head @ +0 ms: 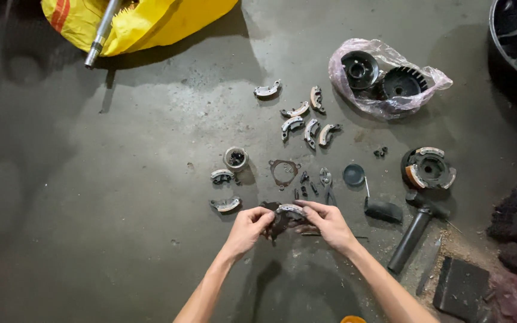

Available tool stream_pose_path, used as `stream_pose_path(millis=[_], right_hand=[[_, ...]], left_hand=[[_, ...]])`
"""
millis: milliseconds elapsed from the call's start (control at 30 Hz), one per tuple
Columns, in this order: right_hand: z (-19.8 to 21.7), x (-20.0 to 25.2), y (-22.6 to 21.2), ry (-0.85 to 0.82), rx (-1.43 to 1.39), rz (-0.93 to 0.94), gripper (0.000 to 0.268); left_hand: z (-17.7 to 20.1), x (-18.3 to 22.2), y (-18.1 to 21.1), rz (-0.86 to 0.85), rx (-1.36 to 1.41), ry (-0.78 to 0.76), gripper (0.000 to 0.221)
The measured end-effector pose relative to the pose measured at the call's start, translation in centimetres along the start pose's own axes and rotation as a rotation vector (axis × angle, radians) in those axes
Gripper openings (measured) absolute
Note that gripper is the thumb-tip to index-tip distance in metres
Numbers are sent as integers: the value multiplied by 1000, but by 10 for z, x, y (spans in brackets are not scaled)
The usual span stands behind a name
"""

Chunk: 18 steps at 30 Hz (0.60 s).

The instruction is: Assembling a motorcycle clutch or brake assembly by installing shoes and springs into a housing

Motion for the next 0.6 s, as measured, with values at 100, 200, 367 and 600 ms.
stream_pose_path(millis=[100,200,367,600], right_hand=[[19,6,4,86,609,156,39],[39,9,39,86,1289,269,40],[88,0,59,395,1638,335,16],[-19,26,-24,78,988,679,27]], left_hand=[[5,7,9,-28,-74,11,17],[15,9,-1,-9,-50,19,18],[14,22,2,26,24,14,16],[-9,28,26,-81,-441,-115,16]])
Point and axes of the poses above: each hand's wrist, its own x-axis away from the middle knuckle, its own z-axis out of the back of the hand, y = z × x, the point moved 6 cm from there along -x, towards the middle knuckle, and after that the axes turned 7 degrees about -z, right-handed, at the moved point
